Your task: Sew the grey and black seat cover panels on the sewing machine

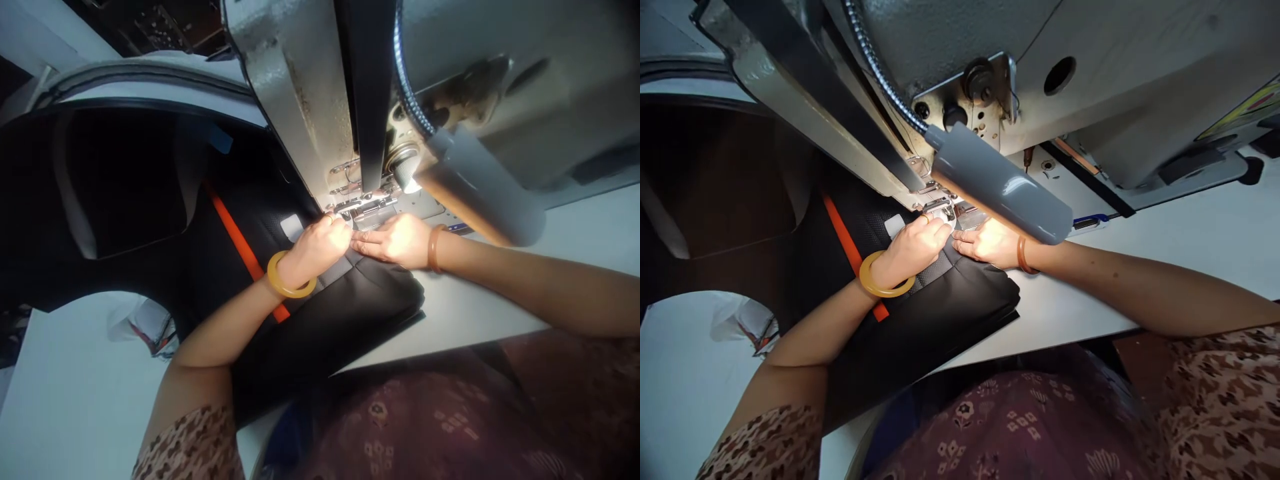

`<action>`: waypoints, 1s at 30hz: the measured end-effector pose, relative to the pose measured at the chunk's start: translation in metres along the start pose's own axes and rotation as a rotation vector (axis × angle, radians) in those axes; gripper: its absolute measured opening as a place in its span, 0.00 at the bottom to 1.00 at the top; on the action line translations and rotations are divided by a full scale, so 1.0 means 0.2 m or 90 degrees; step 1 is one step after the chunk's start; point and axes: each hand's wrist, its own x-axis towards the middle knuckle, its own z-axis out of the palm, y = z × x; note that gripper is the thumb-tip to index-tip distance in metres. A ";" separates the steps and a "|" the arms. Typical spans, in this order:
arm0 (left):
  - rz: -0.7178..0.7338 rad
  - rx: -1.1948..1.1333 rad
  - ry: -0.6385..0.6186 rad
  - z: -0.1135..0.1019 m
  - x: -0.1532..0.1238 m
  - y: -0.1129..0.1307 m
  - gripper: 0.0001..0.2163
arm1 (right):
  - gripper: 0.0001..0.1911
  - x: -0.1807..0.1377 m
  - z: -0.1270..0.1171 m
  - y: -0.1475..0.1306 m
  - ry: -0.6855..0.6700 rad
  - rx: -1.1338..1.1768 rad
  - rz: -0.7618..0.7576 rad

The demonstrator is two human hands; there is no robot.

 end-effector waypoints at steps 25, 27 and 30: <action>-0.205 -0.031 0.011 -0.06 0.01 0.19 0.11 | 0.20 -0.06 0.02 -0.10 0.162 0.060 -0.059; -0.163 -0.030 0.022 -0.03 0.00 0.18 0.11 | 0.20 -0.06 0.01 -0.10 0.155 0.071 -0.054; -0.105 -0.027 0.046 0.00 -0.02 0.14 0.12 | 0.19 -0.05 -0.01 -0.12 0.147 0.104 -0.037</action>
